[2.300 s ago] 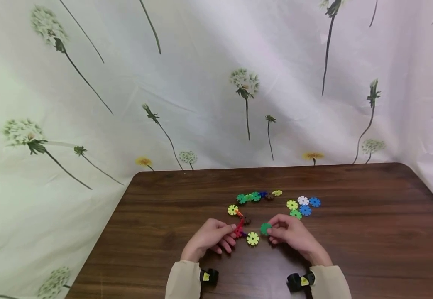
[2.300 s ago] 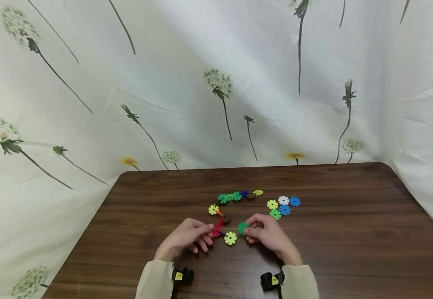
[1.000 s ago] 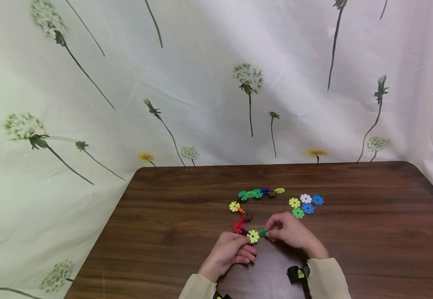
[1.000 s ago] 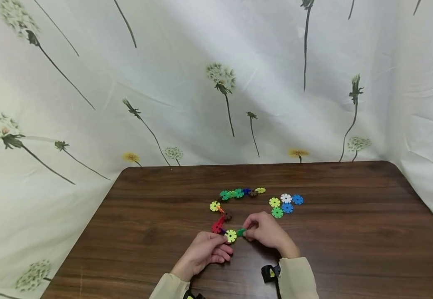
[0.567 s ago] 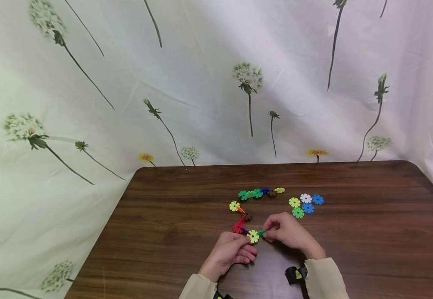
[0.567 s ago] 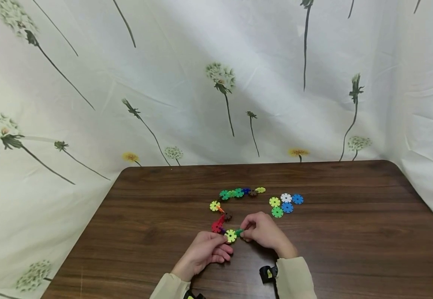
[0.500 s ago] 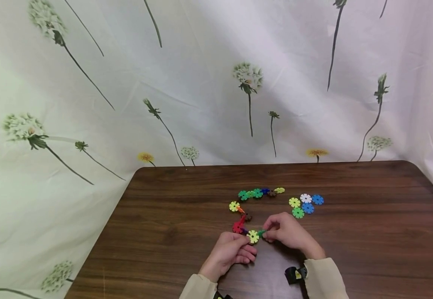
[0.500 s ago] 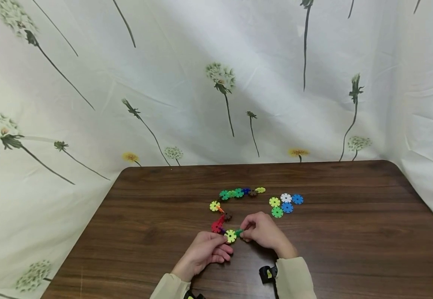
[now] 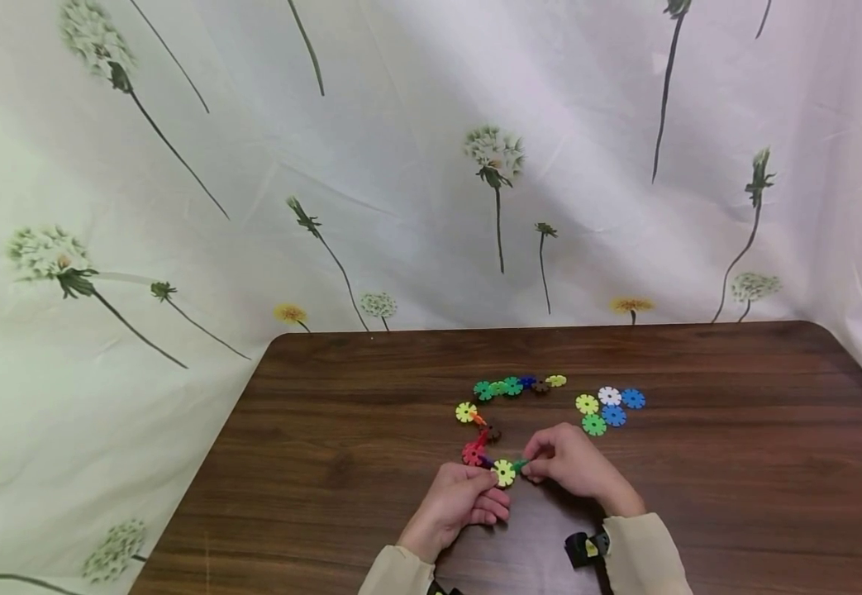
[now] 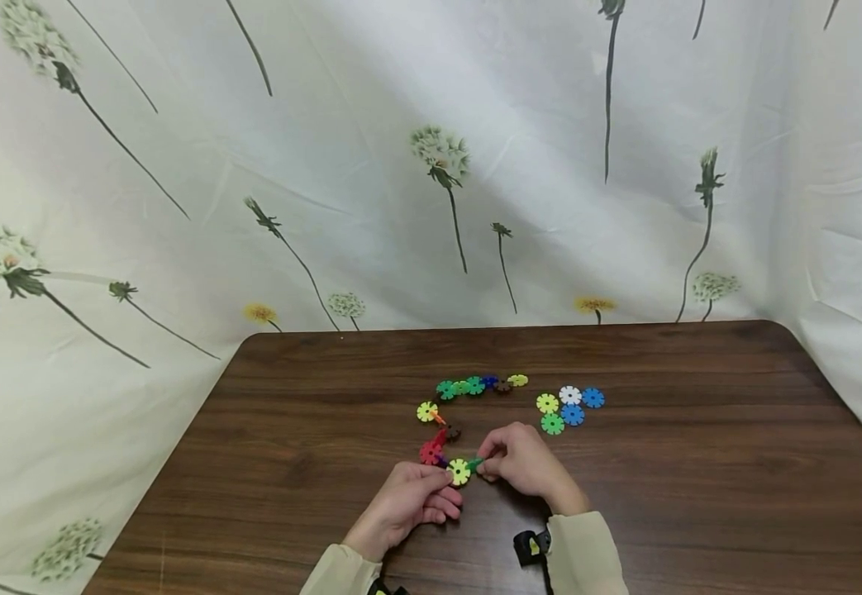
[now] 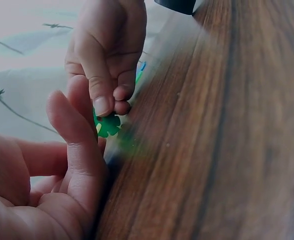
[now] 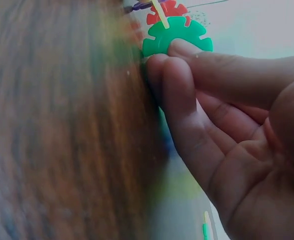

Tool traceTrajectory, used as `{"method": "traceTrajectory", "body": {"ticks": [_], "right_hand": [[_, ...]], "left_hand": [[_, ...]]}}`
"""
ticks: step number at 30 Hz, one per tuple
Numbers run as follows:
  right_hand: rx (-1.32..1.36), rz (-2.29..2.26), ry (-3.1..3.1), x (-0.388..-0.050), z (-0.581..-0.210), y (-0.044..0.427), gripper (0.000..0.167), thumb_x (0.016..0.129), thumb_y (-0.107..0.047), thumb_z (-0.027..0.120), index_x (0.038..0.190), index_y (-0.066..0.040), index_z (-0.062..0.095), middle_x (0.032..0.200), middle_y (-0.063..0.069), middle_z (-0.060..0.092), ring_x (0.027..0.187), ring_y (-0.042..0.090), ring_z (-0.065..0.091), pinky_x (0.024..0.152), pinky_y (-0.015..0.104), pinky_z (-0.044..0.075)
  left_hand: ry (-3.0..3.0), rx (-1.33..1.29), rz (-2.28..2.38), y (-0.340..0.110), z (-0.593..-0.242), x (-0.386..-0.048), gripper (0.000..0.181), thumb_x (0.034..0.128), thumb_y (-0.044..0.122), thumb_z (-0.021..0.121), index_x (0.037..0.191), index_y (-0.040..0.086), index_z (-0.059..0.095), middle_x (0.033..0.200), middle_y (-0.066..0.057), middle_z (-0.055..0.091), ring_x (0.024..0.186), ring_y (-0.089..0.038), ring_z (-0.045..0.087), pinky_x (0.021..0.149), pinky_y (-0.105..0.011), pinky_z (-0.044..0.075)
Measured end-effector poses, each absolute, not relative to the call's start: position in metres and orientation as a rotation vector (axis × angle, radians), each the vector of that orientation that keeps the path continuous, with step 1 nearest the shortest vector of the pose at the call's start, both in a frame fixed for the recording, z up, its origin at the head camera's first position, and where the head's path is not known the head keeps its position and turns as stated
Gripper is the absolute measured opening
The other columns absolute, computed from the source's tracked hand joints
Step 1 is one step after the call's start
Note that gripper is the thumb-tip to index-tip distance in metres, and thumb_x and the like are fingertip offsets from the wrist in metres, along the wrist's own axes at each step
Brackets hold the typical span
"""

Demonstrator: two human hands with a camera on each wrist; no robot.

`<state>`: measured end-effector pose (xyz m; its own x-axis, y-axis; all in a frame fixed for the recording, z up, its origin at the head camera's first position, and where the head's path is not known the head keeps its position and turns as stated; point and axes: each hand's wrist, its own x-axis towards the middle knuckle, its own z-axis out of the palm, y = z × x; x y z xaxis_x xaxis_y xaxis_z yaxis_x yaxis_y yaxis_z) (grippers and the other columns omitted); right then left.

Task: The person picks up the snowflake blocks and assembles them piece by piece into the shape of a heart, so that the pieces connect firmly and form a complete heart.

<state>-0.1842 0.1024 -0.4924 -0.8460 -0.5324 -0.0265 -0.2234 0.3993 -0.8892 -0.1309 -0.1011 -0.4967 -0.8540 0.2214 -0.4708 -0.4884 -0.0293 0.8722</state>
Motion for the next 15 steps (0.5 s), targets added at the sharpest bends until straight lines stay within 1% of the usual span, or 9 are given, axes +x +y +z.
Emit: {"method": "traceTrajectory", "body": {"ticks": [15], "right_hand": [[-0.667, -1.405, 2.382, -0.1854, -0.4951, 0.0995, 0.005, 0.084, -0.004, 0.07, 0.08, -0.006, 0.069, 0.073, 0.001, 0.071, 0.062, 0.01, 0.066, 0.058, 0.022, 0.053]], "left_hand": [[1.737, -0.272, 1.989, -0.102, -0.4933, -0.1305, 0.023, 0.0951, 0.006, 0.051, 0.099, -0.01, 0.066, 0.065, 0.0, 0.067, 0.057, -0.006, 0.066, 0.051, -0.016, 0.051]]}}
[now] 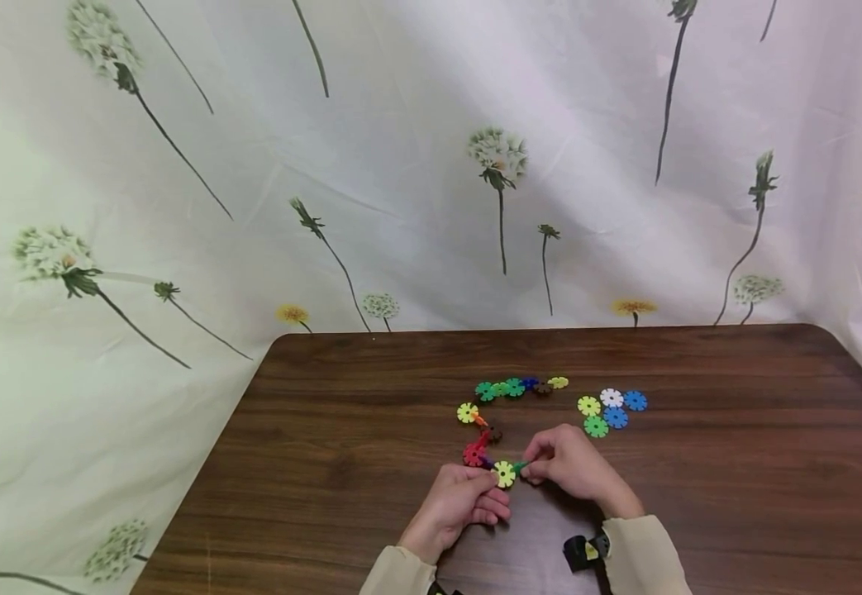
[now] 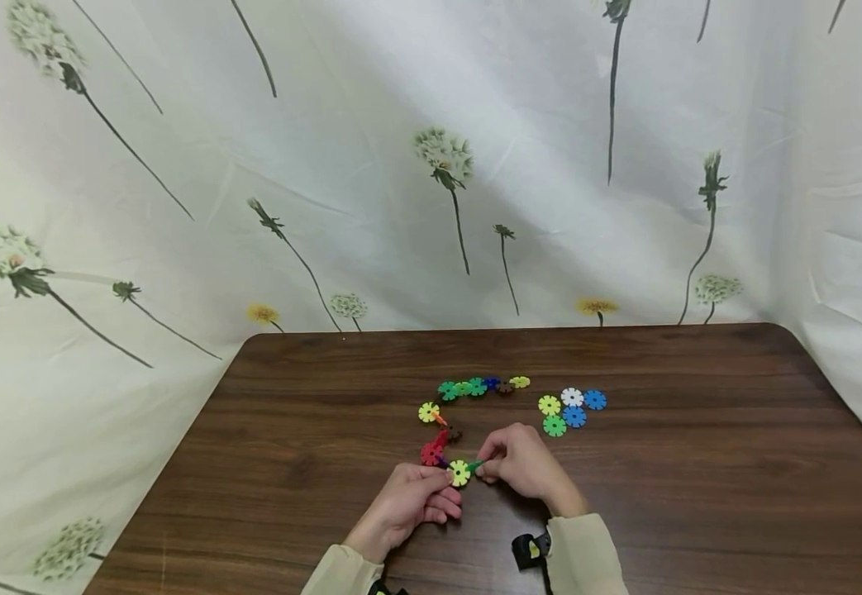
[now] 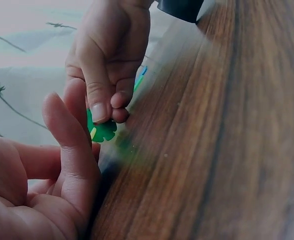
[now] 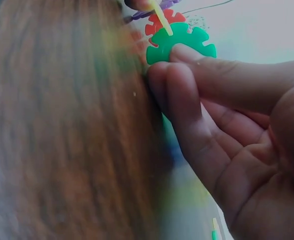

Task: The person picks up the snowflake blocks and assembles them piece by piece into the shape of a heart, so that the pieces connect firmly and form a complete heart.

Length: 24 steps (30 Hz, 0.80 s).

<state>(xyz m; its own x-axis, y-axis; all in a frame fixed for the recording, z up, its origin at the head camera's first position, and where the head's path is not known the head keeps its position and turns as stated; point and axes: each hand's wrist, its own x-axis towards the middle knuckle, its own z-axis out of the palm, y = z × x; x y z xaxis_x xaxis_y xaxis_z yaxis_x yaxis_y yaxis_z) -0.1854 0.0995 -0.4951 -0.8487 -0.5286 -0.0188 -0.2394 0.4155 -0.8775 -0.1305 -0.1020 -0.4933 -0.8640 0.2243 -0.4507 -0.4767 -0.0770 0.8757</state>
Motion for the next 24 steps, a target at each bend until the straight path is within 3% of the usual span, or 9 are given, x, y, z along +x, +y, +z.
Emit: {"method": "traceTrajectory", "body": {"ticks": [24], "right_hand": [[-0.653, -1.419, 2.385, -0.1825, -0.4963, 0.0955, 0.003, 0.083, -0.006, 0.071, 0.082, -0.005, 0.068, 0.072, 0.002, 0.069, 0.061, 0.011, 0.064, 0.056, 0.023, 0.052]], "left_hand": [[1.709, -0.32, 1.998, -0.1008, -0.4938, -0.1321, 0.024, 0.0952, 0.01, 0.055, 0.105, -0.009, 0.065, 0.068, -0.003, 0.069, 0.06, -0.01, 0.068, 0.055, -0.02, 0.055]]}}
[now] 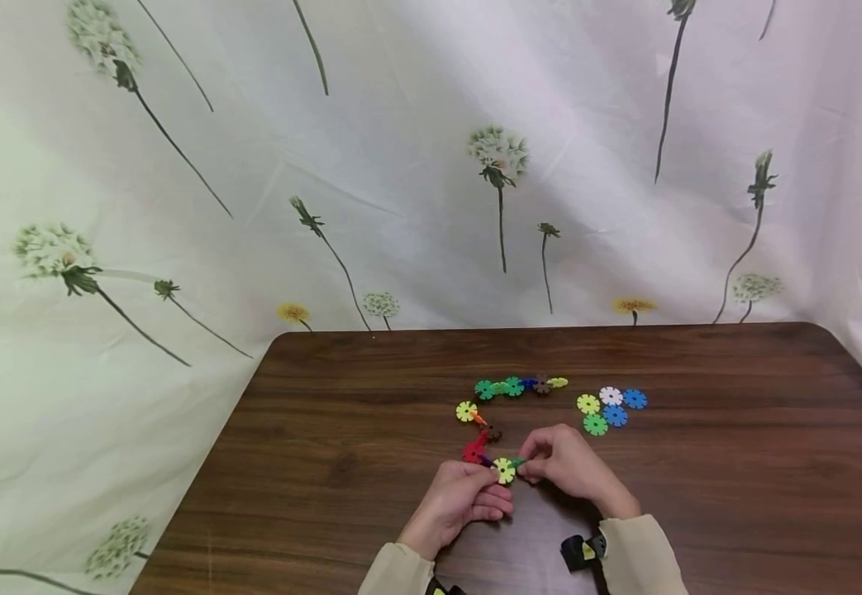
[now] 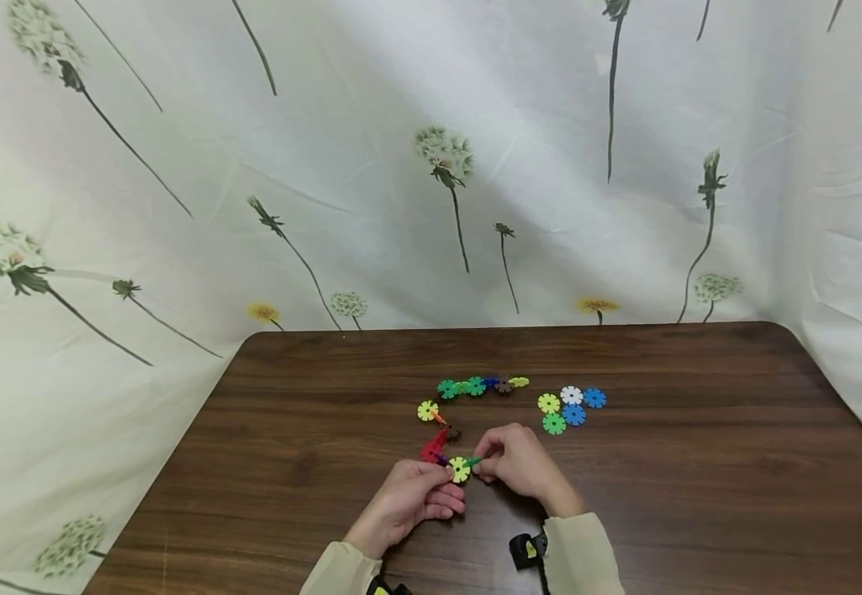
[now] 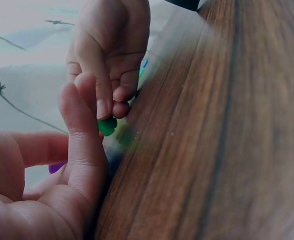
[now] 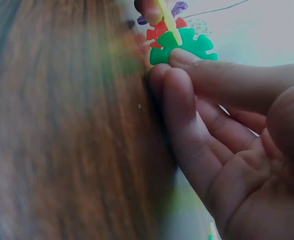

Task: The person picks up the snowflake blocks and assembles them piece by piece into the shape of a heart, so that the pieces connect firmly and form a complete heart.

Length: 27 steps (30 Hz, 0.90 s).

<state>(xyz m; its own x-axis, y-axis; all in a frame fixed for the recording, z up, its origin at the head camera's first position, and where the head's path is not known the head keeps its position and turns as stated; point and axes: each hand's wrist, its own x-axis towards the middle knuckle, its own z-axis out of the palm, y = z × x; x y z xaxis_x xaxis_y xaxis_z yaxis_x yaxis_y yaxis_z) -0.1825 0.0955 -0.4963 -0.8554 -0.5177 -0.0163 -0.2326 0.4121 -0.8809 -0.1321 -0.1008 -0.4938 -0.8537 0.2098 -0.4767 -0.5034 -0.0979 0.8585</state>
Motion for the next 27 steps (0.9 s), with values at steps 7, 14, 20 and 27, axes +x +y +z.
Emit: {"method": "traceTrajectory", "body": {"ticks": [7, 14, 20, 27], "right_hand": [[-0.631, -1.464, 2.367, -0.187, -0.493, 0.113, 0.018, 0.082, -0.013, 0.074, 0.097, -0.004, 0.068, 0.082, 0.004, 0.069, 0.067, 0.009, 0.063, 0.059, 0.025, 0.053], [-0.244, -1.455, 2.714, -0.19, -0.487, 0.151, 0.021, 0.087, -0.018, 0.071, 0.103, -0.005, 0.068, 0.08, 0.004, 0.059, 0.065, 0.011, 0.052, 0.056, 0.025, 0.045], [-0.065, -1.296, 2.899, -0.189, -0.486, 0.167, 0.026, 0.084, -0.016, 0.073, 0.106, -0.004, 0.068, 0.083, 0.007, 0.054, 0.074, 0.018, 0.047, 0.062, 0.028, 0.038], [-0.127, -1.195, 2.907, -0.187, -0.487, 0.169, 0.032, 0.082, -0.017, 0.075, 0.109, -0.002, 0.067, 0.097, 0.018, 0.062, 0.087, 0.028, 0.054, 0.072, 0.042, 0.045]], "left_hand": [[1.71, -0.315, 2.003, -0.1, -0.494, -0.133, 0.022, 0.0937, 0.01, 0.058, 0.102, -0.01, 0.066, 0.071, -0.005, 0.07, 0.061, -0.011, 0.068, 0.056, -0.02, 0.055], [1.705, -0.315, 2.007, -0.1, -0.492, -0.132, 0.021, 0.0938, 0.009, 0.059, 0.102, -0.01, 0.065, 0.077, -0.009, 0.072, 0.062, -0.011, 0.069, 0.056, -0.02, 0.056], [1.707, -0.312, 1.989, -0.101, -0.493, -0.131, 0.021, 0.0947, 0.009, 0.058, 0.103, -0.009, 0.065, 0.078, -0.008, 0.072, 0.063, -0.011, 0.069, 0.057, -0.02, 0.055], [1.696, -0.305, 1.987, -0.102, -0.493, -0.132, 0.021, 0.095, 0.009, 0.057, 0.104, -0.009, 0.065, 0.077, -0.007, 0.072, 0.063, -0.011, 0.069, 0.057, -0.02, 0.055]]}}
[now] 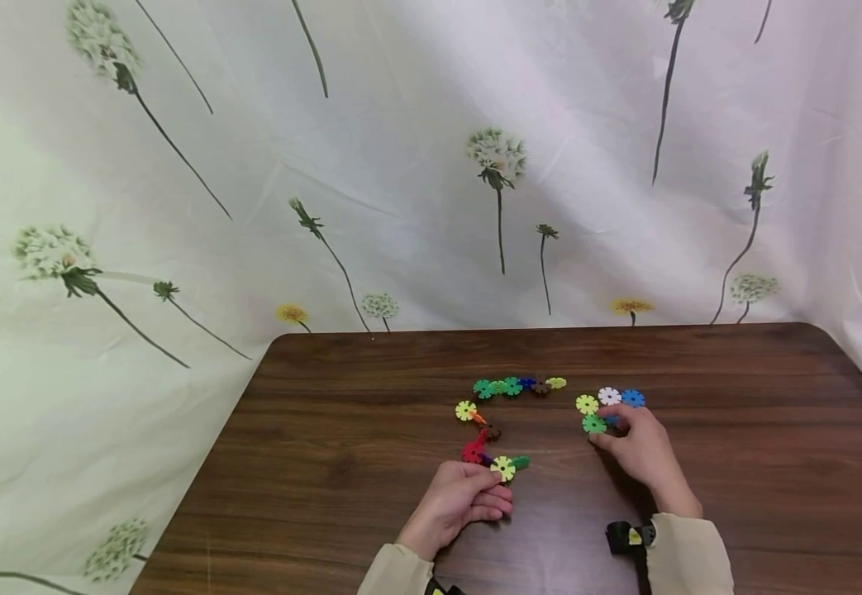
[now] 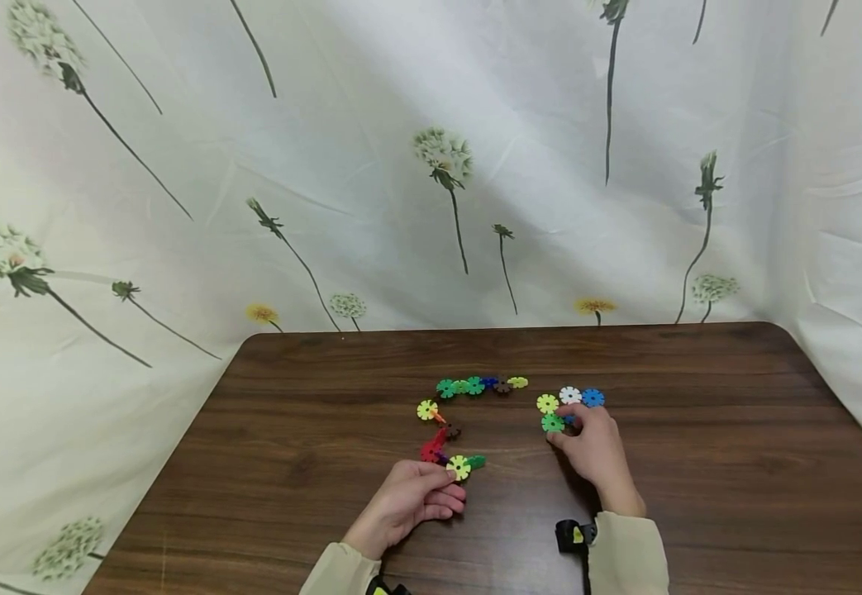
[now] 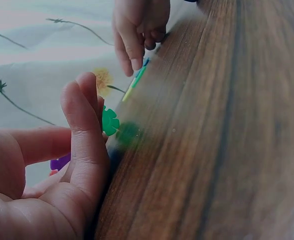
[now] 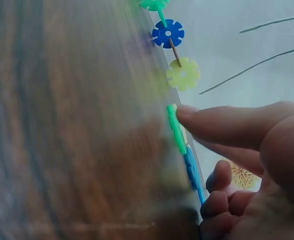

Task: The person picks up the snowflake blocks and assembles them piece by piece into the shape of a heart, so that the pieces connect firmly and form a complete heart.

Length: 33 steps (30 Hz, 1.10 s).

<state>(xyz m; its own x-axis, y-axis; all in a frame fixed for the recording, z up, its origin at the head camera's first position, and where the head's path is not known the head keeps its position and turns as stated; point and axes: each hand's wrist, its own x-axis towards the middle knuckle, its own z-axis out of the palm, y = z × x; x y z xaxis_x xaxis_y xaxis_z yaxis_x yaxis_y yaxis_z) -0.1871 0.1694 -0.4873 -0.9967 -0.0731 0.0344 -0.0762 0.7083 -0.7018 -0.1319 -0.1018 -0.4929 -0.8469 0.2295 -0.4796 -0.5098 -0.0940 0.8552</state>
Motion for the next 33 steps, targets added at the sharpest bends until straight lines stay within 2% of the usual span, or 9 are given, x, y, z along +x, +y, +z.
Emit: {"method": "traceTrajectory", "body": {"ticks": [5, 17, 27, 33], "right_hand": [[0.129, 1.152, -2.913, -0.1861, -0.4885, 0.1678, 0.032, 0.082, -0.016, 0.074, 0.109, 0.0, 0.066, 0.096, 0.018, 0.061, 0.088, 0.03, 0.054, 0.074, 0.045, 0.045], [0.103, 1.111, -2.932, -0.1861, -0.4873, 0.1654, 0.034, 0.083, -0.015, 0.072, 0.111, 0.003, 0.064, 0.088, 0.015, 0.059, 0.082, 0.027, 0.051, 0.069, 0.038, 0.042], [0.089, 1.164, -2.949, -0.1868, -0.4839, 0.1652, 0.029, 0.077, -0.014, 0.076, 0.097, 0.004, 0.065, 0.085, 0.013, 0.062, 0.078, 0.023, 0.054, 0.067, 0.035, 0.044], [0.099, 1.174, -2.969, -0.187, -0.4815, 0.1645, 0.031, 0.076, -0.014, 0.076, 0.098, 0.004, 0.064, 0.082, 0.011, 0.06, 0.076, 0.023, 0.052, 0.064, 0.032, 0.042]], "left_hand": [[1.696, -0.302, 1.99, -0.1018, -0.493, -0.1323, 0.021, 0.095, 0.009, 0.058, 0.103, -0.008, 0.065, 0.076, -0.007, 0.072, 0.063, -0.011, 0.069, 0.057, -0.02, 0.055], [1.71, -0.298, 1.987, -0.1016, -0.4931, -0.1317, 0.022, 0.0947, 0.009, 0.058, 0.104, -0.009, 0.065, 0.076, -0.007, 0.072, 0.063, -0.011, 0.069, 0.057, -0.02, 0.055], [1.709, -0.288, 1.984, -0.1017, -0.4909, -0.1305, 0.022, 0.095, 0.009, 0.057, 0.104, -0.009, 0.065, 0.076, -0.006, 0.072, 0.063, -0.01, 0.068, 0.056, -0.02, 0.055], [1.708, -0.289, 1.987, -0.1019, -0.4908, -0.1303, 0.022, 0.0947, 0.01, 0.058, 0.104, -0.009, 0.065, 0.076, -0.007, 0.072, 0.062, -0.01, 0.068, 0.056, -0.02, 0.055]]}}
